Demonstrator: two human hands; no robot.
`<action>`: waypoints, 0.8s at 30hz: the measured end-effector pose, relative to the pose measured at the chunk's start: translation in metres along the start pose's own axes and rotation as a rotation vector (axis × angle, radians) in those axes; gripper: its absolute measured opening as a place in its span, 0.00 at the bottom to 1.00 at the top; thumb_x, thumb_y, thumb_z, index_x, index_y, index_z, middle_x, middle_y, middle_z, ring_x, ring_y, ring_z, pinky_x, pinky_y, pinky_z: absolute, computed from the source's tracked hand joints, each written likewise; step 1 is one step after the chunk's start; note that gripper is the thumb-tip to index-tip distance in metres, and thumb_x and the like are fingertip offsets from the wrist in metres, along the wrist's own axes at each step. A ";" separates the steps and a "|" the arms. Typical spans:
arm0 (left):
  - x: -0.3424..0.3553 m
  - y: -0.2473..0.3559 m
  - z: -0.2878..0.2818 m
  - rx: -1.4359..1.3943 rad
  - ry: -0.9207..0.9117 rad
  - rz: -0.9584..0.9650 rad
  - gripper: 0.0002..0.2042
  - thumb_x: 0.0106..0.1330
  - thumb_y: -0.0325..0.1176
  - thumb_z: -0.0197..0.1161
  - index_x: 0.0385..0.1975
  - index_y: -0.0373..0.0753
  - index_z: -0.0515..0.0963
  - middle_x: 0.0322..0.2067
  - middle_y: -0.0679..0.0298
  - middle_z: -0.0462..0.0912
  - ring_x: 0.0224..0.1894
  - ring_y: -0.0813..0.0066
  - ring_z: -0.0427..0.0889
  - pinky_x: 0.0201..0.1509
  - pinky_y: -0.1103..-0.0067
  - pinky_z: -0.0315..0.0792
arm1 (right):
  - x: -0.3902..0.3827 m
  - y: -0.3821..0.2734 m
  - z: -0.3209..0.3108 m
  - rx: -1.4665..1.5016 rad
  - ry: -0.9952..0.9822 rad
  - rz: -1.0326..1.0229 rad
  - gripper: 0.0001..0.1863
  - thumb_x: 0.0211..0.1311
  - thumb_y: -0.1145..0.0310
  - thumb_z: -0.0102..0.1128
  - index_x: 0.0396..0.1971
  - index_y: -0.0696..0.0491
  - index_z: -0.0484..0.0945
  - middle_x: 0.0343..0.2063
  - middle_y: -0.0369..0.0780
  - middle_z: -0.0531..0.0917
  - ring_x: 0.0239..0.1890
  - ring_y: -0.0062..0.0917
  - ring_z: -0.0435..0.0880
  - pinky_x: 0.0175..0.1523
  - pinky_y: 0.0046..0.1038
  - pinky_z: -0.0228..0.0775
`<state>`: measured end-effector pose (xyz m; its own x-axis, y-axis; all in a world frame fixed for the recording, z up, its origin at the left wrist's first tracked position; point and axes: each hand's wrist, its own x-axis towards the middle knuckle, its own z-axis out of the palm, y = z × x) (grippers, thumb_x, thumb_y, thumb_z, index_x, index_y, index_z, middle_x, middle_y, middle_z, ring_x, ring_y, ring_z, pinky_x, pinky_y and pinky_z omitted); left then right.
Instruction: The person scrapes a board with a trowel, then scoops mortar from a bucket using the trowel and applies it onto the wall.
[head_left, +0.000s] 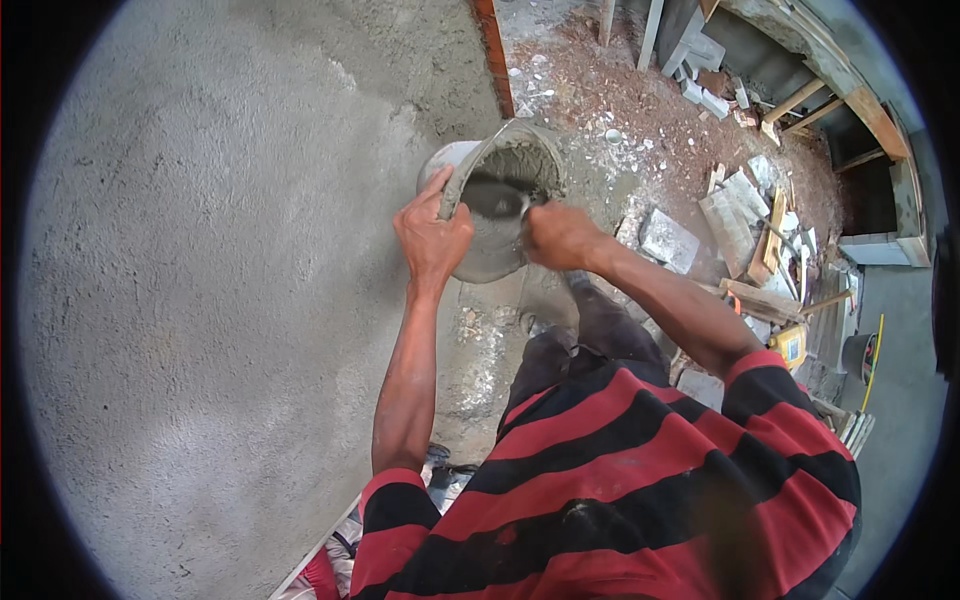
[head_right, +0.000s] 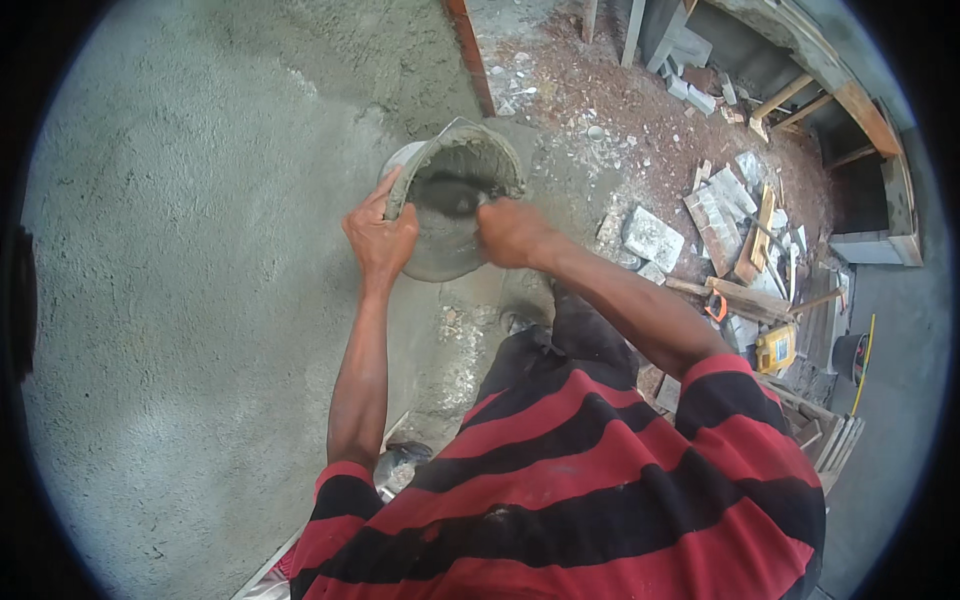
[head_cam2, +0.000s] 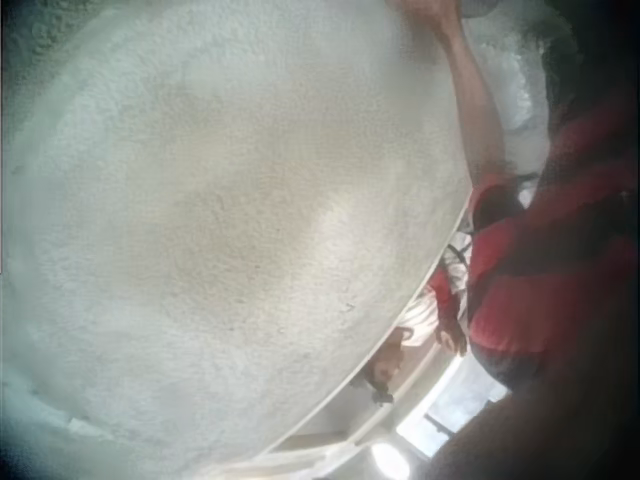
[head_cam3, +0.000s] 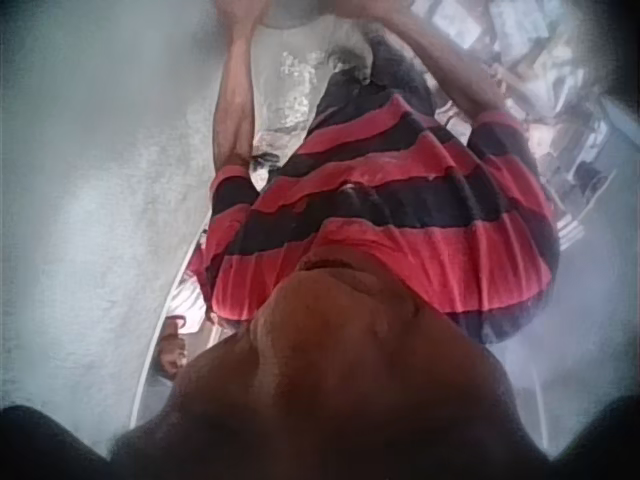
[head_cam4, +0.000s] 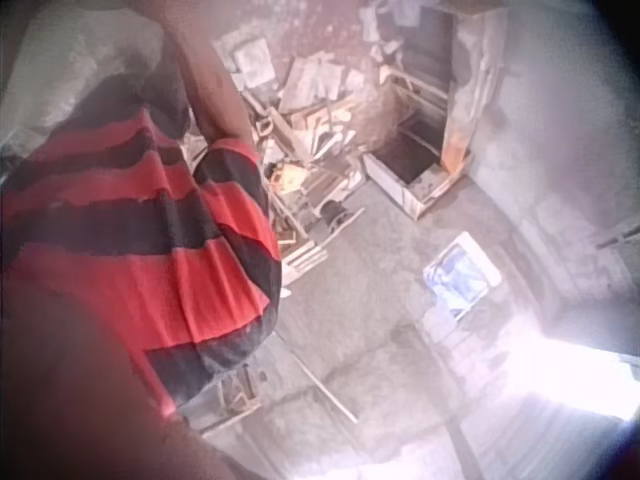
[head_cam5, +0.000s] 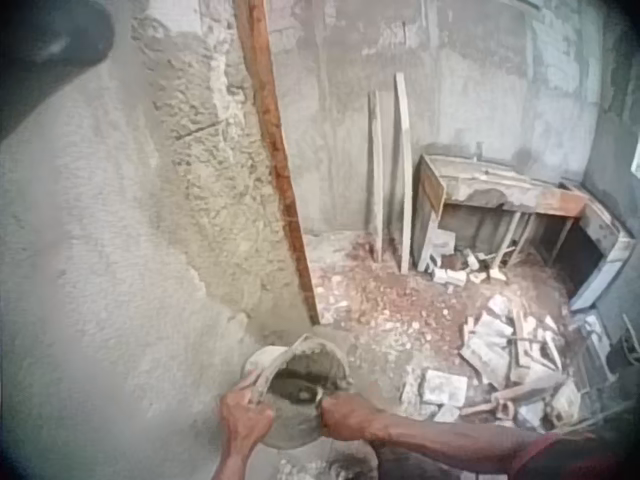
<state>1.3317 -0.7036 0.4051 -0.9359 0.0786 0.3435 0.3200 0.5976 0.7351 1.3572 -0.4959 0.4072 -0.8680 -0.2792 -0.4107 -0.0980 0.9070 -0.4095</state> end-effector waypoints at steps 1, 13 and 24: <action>0.003 -0.003 0.002 0.035 0.045 0.113 0.13 0.52 0.21 0.61 0.37 0.25 0.86 0.52 0.47 0.86 0.55 0.52 0.86 0.59 0.69 0.78 | -0.003 0.004 0.001 0.074 0.012 -0.096 0.16 0.62 0.63 0.64 0.42 0.61 0.84 0.36 0.56 0.87 0.47 0.49 0.87 0.53 0.45 0.79; 0.011 0.058 0.000 0.050 0.089 0.082 0.14 0.51 0.21 0.61 0.37 0.27 0.86 0.49 0.48 0.87 0.51 0.55 0.89 0.54 0.71 0.80 | 0.002 0.056 0.009 1.402 -0.571 0.031 0.15 0.73 0.60 0.60 0.46 0.58 0.81 0.17 0.38 0.79 0.11 0.20 0.75 0.13 0.24 0.65; -0.077 -0.059 0.039 -0.009 0.541 -0.670 0.08 0.50 0.24 0.64 0.14 0.29 0.74 0.15 0.73 0.68 0.21 0.79 0.66 0.26 0.72 0.61 | 0.005 0.078 -0.044 1.920 -0.252 -0.165 0.15 0.66 0.69 0.59 0.50 0.60 0.79 0.20 0.40 0.81 0.12 0.20 0.76 0.15 0.22 0.67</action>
<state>1.3795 -0.7136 0.3128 -0.7291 -0.6813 0.0651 -0.2717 0.3755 0.8861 1.3242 -0.4124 0.4090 -0.8117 -0.5022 -0.2982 0.5715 -0.5774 -0.5831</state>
